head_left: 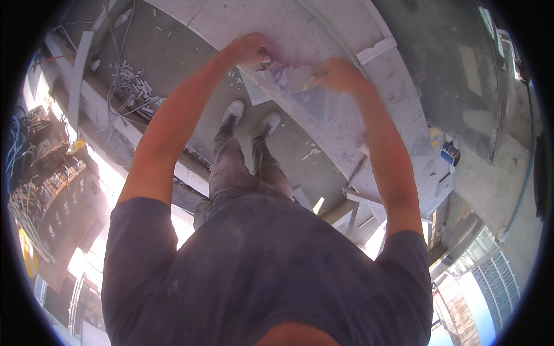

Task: The person uses a rubber mallet to repeatedly strike a large metal sheet on a workbench. They then use a spirit level to check alignment, remove a small piece of debris, and open a small bag of fasteners.

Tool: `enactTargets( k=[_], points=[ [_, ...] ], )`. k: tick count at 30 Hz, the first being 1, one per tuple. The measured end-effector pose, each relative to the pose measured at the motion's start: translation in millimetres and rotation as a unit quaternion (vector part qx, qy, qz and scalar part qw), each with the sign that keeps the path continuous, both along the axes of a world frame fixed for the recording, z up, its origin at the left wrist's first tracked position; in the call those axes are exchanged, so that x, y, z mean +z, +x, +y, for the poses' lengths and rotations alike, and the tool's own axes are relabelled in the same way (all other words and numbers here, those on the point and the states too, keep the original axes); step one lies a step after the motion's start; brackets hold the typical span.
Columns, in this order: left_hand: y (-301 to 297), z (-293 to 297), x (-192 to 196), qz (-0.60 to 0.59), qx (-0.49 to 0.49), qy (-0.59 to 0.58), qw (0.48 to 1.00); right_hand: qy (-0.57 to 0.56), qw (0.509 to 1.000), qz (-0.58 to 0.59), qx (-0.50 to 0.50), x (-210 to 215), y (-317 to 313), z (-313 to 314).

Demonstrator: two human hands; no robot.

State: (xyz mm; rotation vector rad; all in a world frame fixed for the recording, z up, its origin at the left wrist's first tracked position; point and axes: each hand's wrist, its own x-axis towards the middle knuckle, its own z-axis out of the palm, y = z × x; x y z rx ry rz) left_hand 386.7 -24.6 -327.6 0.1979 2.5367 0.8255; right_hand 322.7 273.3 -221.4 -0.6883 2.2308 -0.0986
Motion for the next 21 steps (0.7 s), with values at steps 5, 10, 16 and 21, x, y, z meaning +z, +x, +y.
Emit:
enactTargets(
  k=[5,10,16,21],
  points=[
    [12.5,-7.8,-20.4,0.020,0.027,0.012,0.999,0.074,0.996,0.025,0.049,27.9,6.8,-30.1],
    [6.8,-4.2,-7.9,0.018,0.015,0.013,1.000,-0.003,0.997,0.018,0.077,21.7,-6.9,-15.2],
    [4.9,-14.5,-16.5,0.011,0.004,0.036,0.999,-0.015,0.997,0.021,0.078,13.6,-6.5,-25.1],
    [1.0,-7.4,-8.9,0.001,0.001,-0.010,1.000,0.074,0.990,-0.044,0.115,12.3,-35.6,-44.0]
  ],
)
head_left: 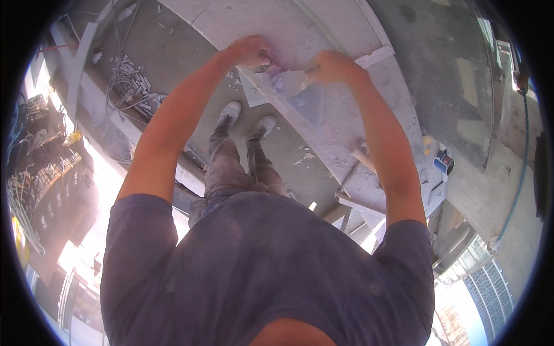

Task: The person uses a rubber mallet to repeatedly strike a large metal sheet on a workbench. They then use a spirit level to check alignment, remove a small piece of debris, and open a small bag of fasteners.

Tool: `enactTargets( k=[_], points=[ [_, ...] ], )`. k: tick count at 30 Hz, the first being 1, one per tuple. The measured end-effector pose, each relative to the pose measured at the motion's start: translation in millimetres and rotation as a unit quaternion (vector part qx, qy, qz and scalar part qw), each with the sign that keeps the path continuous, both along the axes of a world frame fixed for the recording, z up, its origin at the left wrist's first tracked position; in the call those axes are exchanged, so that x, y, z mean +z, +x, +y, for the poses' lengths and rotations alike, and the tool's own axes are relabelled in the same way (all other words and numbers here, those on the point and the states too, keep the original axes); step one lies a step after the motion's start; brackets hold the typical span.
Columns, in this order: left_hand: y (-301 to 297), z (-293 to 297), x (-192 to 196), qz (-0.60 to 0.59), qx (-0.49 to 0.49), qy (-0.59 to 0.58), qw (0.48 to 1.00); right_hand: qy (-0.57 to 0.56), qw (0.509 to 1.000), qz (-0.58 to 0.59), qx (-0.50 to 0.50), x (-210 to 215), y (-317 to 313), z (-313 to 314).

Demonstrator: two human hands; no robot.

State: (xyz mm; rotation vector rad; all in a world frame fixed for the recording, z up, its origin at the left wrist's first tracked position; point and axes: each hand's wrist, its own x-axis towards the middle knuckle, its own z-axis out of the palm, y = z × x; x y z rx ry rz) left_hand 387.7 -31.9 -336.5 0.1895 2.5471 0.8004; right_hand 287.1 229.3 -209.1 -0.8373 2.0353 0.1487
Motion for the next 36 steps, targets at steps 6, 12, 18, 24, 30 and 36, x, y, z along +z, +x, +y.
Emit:
enactTargets(
  k=[6,12,18,24,30,36],
  points=[
    [3.1,0.0,-2.2,0.005,0.017,0.003,1.000,-0.080,0.997,0.013,-0.006,-4.6,29.9,-8.2],
    [3.2,-5.1,-6.3,0.007,0.002,0.047,0.999,-0.236,0.924,-0.045,-0.297,16.2,92.8,53.1],
    [4.7,-6.1,-6.8,0.050,0.002,0.019,0.999,-0.252,0.747,-0.020,-0.615,-3.9,169.2,103.3],
    [52.6,-62.8,-2.8,0.004,0.166,0.166,0.972,-0.186,0.714,0.056,-0.673,-31.8,269.4,140.3],
    [141.2,-50.9,42.5,-0.135,0.379,0.493,0.771,-0.268,0.749,0.375,-0.476,-16.6,250.0,79.7],
    [163.4,4.5,2.6,-0.070,0.398,0.364,0.839,-0.193,0.800,0.372,-0.429,-77.4,302.4,72.3]
  ],
)
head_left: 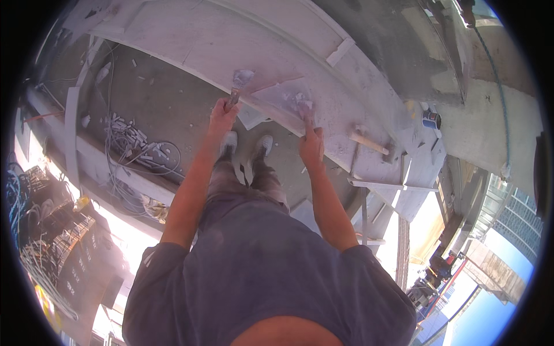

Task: The person uses a rubber mallet to repeatedly strike a large metal sheet on a workbench. They then use a spirit level to check alignment, remove a small piece of debris, and open a small bag of fasteners.

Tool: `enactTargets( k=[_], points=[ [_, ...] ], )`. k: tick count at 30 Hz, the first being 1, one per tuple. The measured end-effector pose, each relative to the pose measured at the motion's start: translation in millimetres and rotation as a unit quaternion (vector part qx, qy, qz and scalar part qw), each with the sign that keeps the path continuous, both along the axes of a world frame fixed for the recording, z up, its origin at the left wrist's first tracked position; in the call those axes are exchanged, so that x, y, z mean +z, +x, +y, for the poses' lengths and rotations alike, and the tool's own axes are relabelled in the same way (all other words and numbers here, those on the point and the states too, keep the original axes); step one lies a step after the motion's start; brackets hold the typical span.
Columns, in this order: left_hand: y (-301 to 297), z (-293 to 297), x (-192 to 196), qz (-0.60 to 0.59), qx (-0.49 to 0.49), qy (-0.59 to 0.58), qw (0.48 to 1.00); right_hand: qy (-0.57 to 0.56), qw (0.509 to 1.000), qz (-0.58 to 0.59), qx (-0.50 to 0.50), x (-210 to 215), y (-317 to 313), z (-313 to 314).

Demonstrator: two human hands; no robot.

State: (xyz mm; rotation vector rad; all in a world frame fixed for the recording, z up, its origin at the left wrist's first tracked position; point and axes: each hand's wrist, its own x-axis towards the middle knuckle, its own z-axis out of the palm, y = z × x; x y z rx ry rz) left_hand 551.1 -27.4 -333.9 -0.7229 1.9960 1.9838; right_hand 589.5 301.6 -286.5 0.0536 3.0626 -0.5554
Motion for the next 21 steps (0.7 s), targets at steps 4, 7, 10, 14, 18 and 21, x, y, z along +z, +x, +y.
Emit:
enactTargets(
  k=[4,7,10,14,18,21],
  points=[
    [-1.7,4.6,-15.4,0.079,0.047,-0.132,0.987,0.017,0.987,-0.158,-0.012,43.4,46.6,6.8],
    [-19.1,28.2,9.7,0.126,0.047,-0.117,0.984,-0.095,0.995,0.001,-0.038,48.5,29.4,38.8],
    [-25.3,45.1,-9.5,0.177,0.056,-0.191,0.964,-0.045,0.995,-0.063,-0.061,42.4,-16.3,34.9],
    [-30.1,91.2,-26.7,0.109,0.019,-0.230,0.967,0.055,0.990,-0.126,-0.012,3.5,-49.0,62.2],
    [-17.7,97.4,-31.6,0.073,0.065,-0.270,0.958,-0.026,0.987,-0.102,0.118,-74.7,-73.1,105.7],
    [-53.4,122.0,-4.6,0.113,0.063,-0.332,0.934,0.177,0.904,0.152,0.359,-125.5,-121.5,183.9]
  ],
)
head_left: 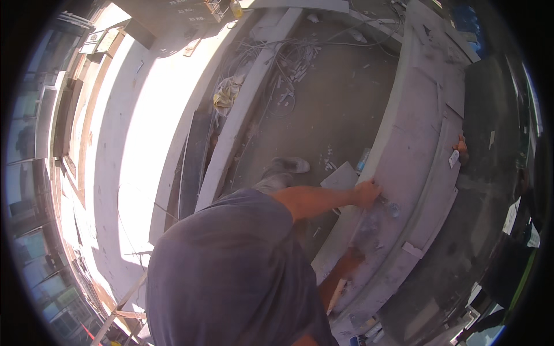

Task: The person uses a rubber mallet to repeatedly strike a large metal sheet on a workbench. They then use a spirit level to check alignment, remove a small piece of debris, and open a small bag of fasteners.

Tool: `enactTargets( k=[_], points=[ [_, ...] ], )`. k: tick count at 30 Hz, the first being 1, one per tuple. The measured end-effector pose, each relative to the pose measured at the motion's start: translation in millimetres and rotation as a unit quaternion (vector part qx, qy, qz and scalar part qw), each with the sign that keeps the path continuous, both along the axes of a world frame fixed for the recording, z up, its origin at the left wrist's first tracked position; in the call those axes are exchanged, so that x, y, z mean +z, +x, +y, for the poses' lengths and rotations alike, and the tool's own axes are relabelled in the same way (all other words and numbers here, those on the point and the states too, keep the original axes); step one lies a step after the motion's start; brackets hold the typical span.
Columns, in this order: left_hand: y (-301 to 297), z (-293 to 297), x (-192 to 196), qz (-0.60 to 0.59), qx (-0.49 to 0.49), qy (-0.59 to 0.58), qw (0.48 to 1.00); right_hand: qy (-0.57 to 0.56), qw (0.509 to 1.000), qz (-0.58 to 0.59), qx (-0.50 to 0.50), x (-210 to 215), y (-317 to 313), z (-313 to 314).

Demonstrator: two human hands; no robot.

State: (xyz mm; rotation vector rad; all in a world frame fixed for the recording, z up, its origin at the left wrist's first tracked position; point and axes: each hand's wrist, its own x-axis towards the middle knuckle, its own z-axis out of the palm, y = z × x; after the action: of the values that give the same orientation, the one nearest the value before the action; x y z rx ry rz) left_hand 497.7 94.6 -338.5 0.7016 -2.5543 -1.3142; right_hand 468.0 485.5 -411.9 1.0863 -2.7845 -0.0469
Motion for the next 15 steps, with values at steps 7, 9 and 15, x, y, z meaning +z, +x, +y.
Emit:
enactTargets(
  k=[7,9,15],
  points=[
    [51.1,21.8,9.0,-0.086,0.173,0.046,0.980,-0.124,0.929,-0.309,-0.163,73.3,37.2,-65.3],
    [49.8,18.6,18.0,-0.066,0.223,0.115,0.966,-0.148,0.928,-0.307,-0.147,74.9,27.5,-63.7],
    [101.7,-13.3,-31.1,-0.022,0.363,0.371,0.855,-0.148,0.922,-0.347,-0.089,141.1,42.8,-94.6]
  ],
)
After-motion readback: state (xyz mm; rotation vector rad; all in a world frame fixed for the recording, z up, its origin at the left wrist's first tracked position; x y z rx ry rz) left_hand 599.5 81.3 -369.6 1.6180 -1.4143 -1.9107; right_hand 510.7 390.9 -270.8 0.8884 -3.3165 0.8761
